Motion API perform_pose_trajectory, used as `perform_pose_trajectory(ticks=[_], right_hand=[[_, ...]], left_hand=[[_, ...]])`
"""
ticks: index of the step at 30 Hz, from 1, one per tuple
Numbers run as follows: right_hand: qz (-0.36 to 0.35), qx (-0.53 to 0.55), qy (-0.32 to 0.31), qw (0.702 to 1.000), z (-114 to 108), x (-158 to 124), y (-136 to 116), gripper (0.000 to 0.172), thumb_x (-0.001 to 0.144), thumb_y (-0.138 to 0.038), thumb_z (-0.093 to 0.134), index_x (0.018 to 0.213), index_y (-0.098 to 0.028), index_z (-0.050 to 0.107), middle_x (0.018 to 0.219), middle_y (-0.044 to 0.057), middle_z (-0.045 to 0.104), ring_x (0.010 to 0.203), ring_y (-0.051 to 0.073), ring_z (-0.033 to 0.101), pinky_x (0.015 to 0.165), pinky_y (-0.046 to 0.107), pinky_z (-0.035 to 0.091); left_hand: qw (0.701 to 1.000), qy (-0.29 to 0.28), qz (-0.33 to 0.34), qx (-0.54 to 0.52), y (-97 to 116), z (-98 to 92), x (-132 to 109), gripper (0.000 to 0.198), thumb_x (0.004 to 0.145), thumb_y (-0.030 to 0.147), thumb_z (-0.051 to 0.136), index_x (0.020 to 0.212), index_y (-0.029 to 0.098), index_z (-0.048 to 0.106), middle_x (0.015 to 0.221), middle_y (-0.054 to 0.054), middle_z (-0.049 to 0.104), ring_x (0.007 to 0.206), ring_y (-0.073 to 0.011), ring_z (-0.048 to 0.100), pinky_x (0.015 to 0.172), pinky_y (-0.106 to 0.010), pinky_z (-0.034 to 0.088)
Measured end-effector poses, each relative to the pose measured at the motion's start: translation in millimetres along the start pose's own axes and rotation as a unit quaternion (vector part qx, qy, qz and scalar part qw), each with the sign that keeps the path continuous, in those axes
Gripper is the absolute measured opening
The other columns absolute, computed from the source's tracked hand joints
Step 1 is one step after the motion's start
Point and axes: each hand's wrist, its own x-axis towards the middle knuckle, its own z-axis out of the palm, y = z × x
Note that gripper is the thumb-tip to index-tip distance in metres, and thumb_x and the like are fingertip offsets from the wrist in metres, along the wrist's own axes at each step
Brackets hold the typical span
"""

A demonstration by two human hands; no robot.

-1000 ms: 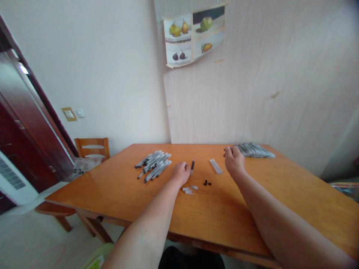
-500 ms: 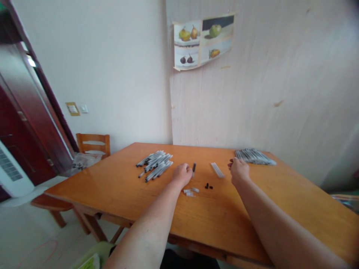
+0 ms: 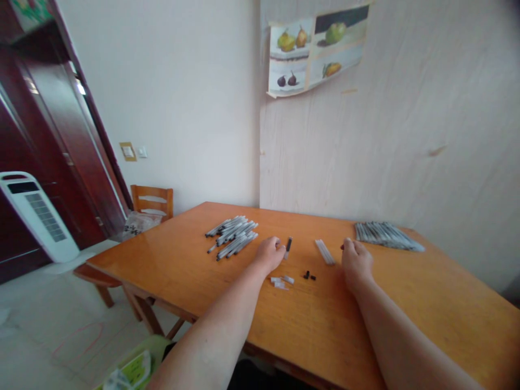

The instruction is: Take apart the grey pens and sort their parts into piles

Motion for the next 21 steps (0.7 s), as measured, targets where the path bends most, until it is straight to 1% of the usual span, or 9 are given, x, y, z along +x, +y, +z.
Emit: perform_pose_trajectory(ticks=[3,7,13,17,21], right_hand=[[-0.022,-0.003,-0.023,0.999,3,-9,-10,0.044,0.085,-0.05,0.037,0.064,-0.018,0.058,0.066,0.009,0.064,0.065,0.021,0.055,0.059,0.029,0.035],[-0.045,-0.031,-0.042,0.998,7,-15,-18,0.049,0.086,-0.056,0.034,0.063,-0.019,0.057,0.064,0.008,0.062,0.063,0.02,0.054,0.058,0.028,0.033],[-0.028,-0.079,-0.055,0.995,8,-9,-13,0.05,0.086,-0.056,0.033,0.063,-0.019,0.058,0.065,0.009,0.062,0.063,0.02,0.054,0.057,0.028,0.031],[-0.006,-0.064,-0.043,0.997,11,-4,-5,0.05,0.086,-0.055,0.034,0.064,-0.018,0.06,0.067,0.01,0.063,0.064,0.02,0.055,0.057,0.029,0.032],[-0.001,-0.043,-0.03,0.999,13,-4,-3,0.049,0.085,-0.055,0.036,0.066,-0.017,0.062,0.068,0.01,0.064,0.066,0.021,0.056,0.058,0.029,0.034]], left_hand=[[0.999,0.007,-0.002,-0.032,-2,-1.1,-1,0.017,0.084,0.029,0.055,0.093,0.018,0.063,0.098,-0.008,0.069,0.092,-0.0181,0.061,0.081,-0.028,0.044],[0.995,0.022,-0.029,-0.092,-5,-3.2,0,0.015,0.085,0.025,0.054,0.093,0.018,0.063,0.099,-0.007,0.07,0.094,-0.0172,0.062,0.084,-0.029,0.046],[0.986,0.047,-0.046,-0.156,-13,-9.2,3,0.018,0.084,0.023,0.054,0.098,0.017,0.064,0.102,-0.008,0.07,0.096,-0.017,0.064,0.087,-0.029,0.048],[0.984,0.064,-0.046,-0.16,-18,-20.0,6,0.02,0.085,0.023,0.053,0.102,0.018,0.064,0.106,-0.008,0.07,0.098,-0.0181,0.064,0.088,-0.031,0.048],[0.981,0.106,-0.043,-0.154,-20,-35.8,8,0.021,0.085,0.023,0.053,0.103,0.017,0.064,0.106,-0.008,0.07,0.099,-0.0183,0.064,0.091,-0.032,0.048]])
